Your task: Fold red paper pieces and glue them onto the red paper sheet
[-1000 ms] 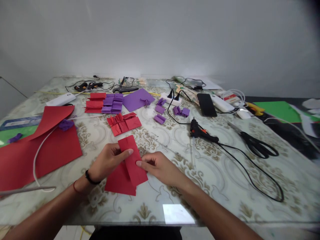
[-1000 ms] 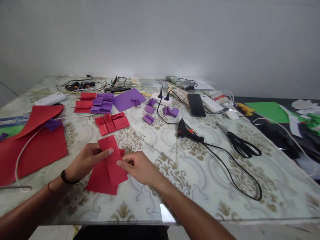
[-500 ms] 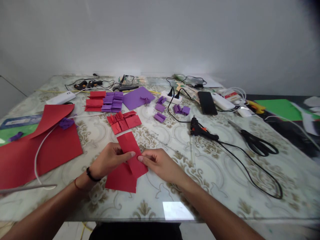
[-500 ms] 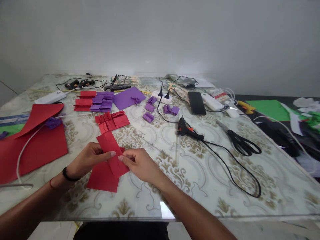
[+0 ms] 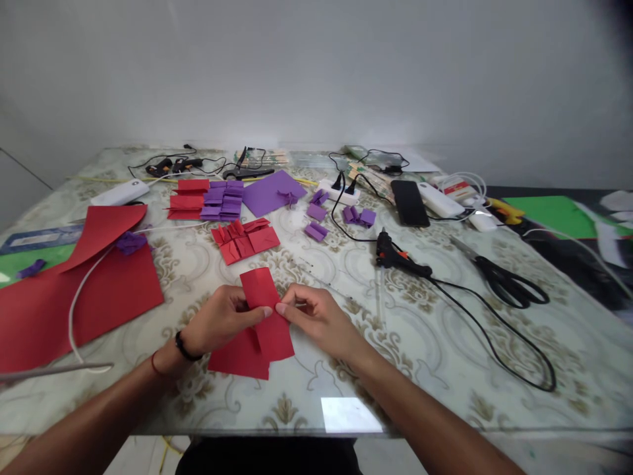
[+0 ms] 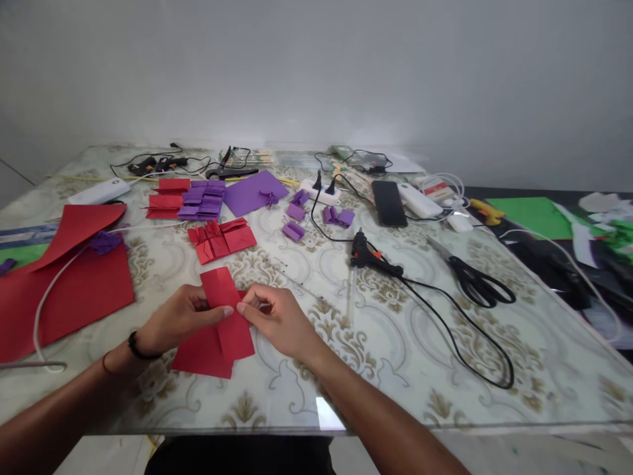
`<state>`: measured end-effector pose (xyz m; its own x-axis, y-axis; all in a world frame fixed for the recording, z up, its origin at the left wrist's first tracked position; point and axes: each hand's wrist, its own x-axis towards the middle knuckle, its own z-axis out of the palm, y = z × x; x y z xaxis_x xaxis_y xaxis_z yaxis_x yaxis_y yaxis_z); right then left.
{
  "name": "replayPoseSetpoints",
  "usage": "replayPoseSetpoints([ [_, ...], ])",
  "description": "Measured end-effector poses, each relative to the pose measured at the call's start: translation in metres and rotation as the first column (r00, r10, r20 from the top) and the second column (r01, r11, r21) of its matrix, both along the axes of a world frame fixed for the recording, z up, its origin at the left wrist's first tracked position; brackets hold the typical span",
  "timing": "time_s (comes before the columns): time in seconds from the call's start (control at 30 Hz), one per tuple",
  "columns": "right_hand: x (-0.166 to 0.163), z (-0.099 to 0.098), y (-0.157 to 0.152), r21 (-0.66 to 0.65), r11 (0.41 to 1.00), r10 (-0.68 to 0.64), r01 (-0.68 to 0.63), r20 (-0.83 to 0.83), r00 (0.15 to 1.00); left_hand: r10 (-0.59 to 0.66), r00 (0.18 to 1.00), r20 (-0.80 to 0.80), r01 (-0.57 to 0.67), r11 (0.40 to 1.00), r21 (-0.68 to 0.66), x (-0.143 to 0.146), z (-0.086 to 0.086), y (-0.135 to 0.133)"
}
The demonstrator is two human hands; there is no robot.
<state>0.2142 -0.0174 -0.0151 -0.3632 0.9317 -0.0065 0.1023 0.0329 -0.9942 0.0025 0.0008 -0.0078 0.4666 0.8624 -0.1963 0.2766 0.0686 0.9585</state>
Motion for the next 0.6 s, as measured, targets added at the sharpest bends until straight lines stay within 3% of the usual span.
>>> replayPoseSetpoints([
  [0.6,0.0015,-0.0008,0.0016,0.06,0.998,-0.004,0.007,-0.046,0.999,-0.156,0.988,-0.02,0.155,0.986,-0.054,0.0029,0.007,-0.0013],
])
